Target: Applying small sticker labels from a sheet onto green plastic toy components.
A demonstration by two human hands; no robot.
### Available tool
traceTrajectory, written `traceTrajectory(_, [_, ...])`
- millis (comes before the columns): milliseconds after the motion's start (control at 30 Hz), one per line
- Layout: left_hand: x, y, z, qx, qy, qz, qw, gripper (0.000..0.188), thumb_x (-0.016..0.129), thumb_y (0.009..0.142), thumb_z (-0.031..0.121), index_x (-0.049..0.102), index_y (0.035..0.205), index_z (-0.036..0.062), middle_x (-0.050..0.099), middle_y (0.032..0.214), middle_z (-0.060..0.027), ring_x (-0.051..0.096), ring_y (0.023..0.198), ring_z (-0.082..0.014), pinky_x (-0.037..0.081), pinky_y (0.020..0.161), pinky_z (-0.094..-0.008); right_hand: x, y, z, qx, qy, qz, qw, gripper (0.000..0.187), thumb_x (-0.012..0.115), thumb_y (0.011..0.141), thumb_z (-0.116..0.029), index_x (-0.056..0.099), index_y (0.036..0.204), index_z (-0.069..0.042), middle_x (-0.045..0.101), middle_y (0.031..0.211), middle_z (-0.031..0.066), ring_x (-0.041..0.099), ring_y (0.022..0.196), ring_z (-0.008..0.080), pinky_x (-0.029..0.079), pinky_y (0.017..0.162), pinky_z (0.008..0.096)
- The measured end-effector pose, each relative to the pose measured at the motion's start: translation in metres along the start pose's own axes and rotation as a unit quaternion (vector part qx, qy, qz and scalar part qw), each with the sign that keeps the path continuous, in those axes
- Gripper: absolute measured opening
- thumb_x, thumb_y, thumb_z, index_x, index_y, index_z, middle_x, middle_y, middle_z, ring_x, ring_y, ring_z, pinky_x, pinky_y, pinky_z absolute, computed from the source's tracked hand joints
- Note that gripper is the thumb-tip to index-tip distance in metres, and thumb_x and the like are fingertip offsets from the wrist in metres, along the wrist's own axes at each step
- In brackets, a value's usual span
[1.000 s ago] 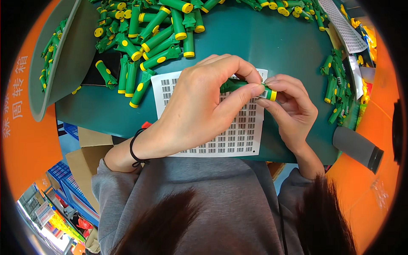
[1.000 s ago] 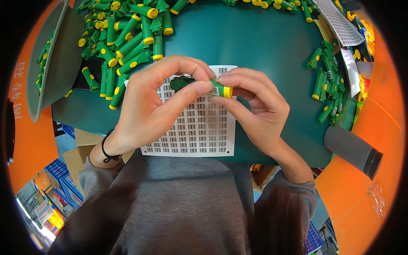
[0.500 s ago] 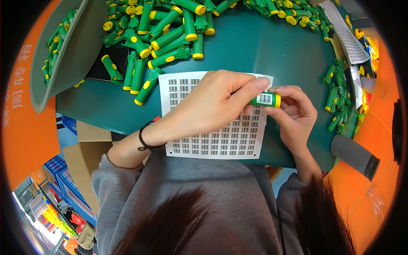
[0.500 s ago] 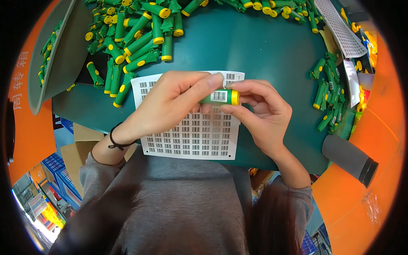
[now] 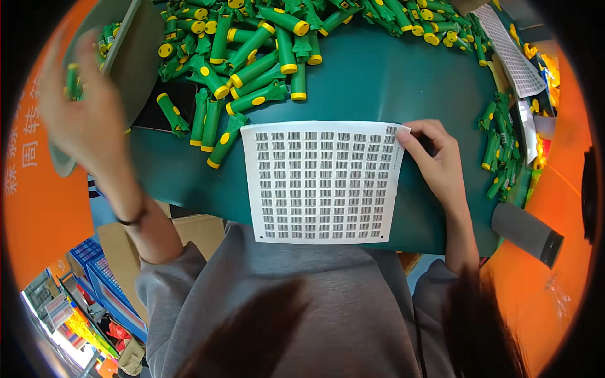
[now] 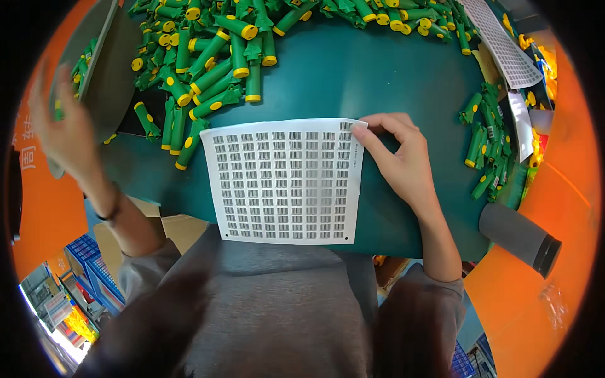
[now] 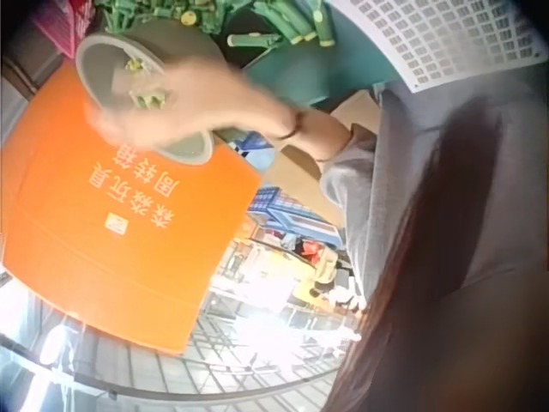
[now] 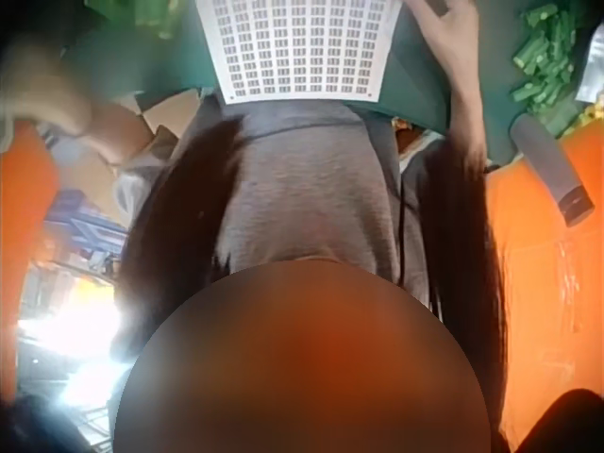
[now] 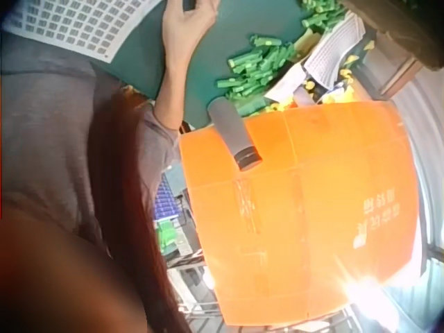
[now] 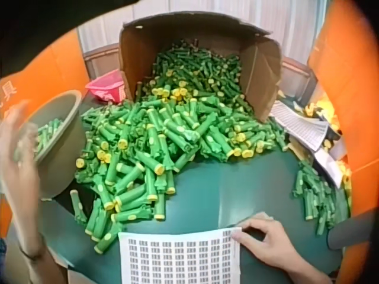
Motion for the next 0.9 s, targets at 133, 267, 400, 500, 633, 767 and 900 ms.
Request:
traceTrajectory(133, [0.061, -0.095, 0.159, 0.117, -0.380, -0.230, 0.888, 0.030, 0.082, 0.078, 0.011, 0.075, 0.107, 0.0070, 0.071, 0.106, -0.0064, 0.066, 0.097, -0.0276, 0.053, 0.080, -0.0330, -0.001, -0.013, 0.006, 0.112, 0.155, -0.017, 0.981, 0.020, 0.067, 0.099, -0.017, 0.073, 0.102, 0.002, 0.067, 0.100, 0.0039, 0.058, 0.087, 0.0094, 0.045, 0.084, 0.0236])
traceTrajectory(267, [0.082, -0.129, 0.179, 0.129, -0.403, -0.219, 0.879, 0.035, 0.085, 0.073, 0.018, 0.076, 0.105, 0.0068, 0.070, 0.100, -0.0054, 0.064, 0.087, -0.0249, 0.050, 0.075, -0.0351, 0.015, -0.022, 0.007, 0.105, 0.348, -0.033, 0.931, 0.028, 0.059, 0.104, -0.020, 0.070, 0.113, 0.005, 0.067, 0.107, 0.0041, 0.060, 0.091, 0.0106, 0.046, 0.086, 0.0249])
traceTrajectory(400, [0.083, -0.135, 0.181, 0.147, -0.399, -0.186, 0.886, 0.038, 0.086, 0.071, 0.016, 0.077, 0.107, 0.0077, 0.068, 0.101, -0.0019, 0.060, 0.087, -0.0227, 0.048, 0.073, -0.0346, 0.021, -0.028, 0.006, 0.143, 0.453, -0.060, 0.878, 0.032, 0.052, 0.107, -0.025, 0.066, 0.120, 0.001, 0.069, 0.112, 0.0057, 0.064, 0.101, 0.0124, 0.048, 0.094, 0.0291])
traceTrajectory(500, [0.082, -0.136, 0.182, 0.165, -0.378, -0.166, 0.896, 0.039, 0.087, 0.071, 0.016, 0.077, 0.108, 0.0089, 0.067, 0.102, -0.0003, 0.058, 0.087, -0.0217, 0.047, 0.075, -0.0338, 0.027, -0.029, 0.001, 0.180, 0.533, -0.075, 0.823, 0.033, 0.050, 0.108, -0.028, 0.063, 0.123, -0.002, 0.069, 0.114, 0.0071, 0.065, 0.105, 0.0139, 0.050, 0.097, 0.0315])
traceTrajectory(633, [0.089, -0.137, 0.182, 0.136, -0.399, -0.199, 0.885, 0.040, 0.087, 0.071, 0.016, 0.078, 0.109, 0.0105, 0.067, 0.102, -0.0006, 0.056, 0.086, -0.0210, 0.048, 0.075, -0.0333, 0.032, -0.033, 0.000, 0.210, 0.552, -0.081, 0.803, 0.036, 0.048, 0.109, -0.032, 0.061, 0.125, -0.002, 0.071, 0.112, 0.0085, 0.068, 0.103, 0.0147, 0.054, 0.094, 0.0313])
traceTrajectory(767, [0.097, -0.138, 0.176, 0.127, -0.433, -0.216, 0.866, 0.039, 0.087, 0.071, 0.015, 0.078, 0.108, 0.0114, 0.067, 0.101, -0.0005, 0.056, 0.086, -0.0205, 0.048, 0.073, -0.0325, 0.037, -0.033, 0.001, 0.182, 0.539, -0.085, 0.818, 0.034, 0.050, 0.108, -0.030, 0.062, 0.121, -0.001, 0.071, 0.109, 0.0089, 0.070, 0.098, 0.0145, 0.056, 0.089, 0.0304])
traceTrajectory(900, [0.083, -0.133, 0.171, 0.153, -0.415, -0.176, 0.879, 0.040, 0.088, 0.069, 0.014, 0.078, 0.107, 0.0082, 0.067, 0.098, -0.0028, 0.057, 0.083, -0.0208, 0.048, 0.069, -0.0311, 0.034, -0.034, 0.004, 0.182, 0.486, -0.074, 0.852, 0.031, 0.051, 0.108, -0.027, 0.064, 0.117, 0.000, 0.072, 0.107, 0.0088, 0.070, 0.097, 0.0138, 0.058, 0.087, 0.0301])
Point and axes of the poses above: each hand's wrist, its own y-axis towards the middle knuckle, its own x-axis out of the palm, z = x × y, the point moved 4 cm from there along y, towards the middle knuckle
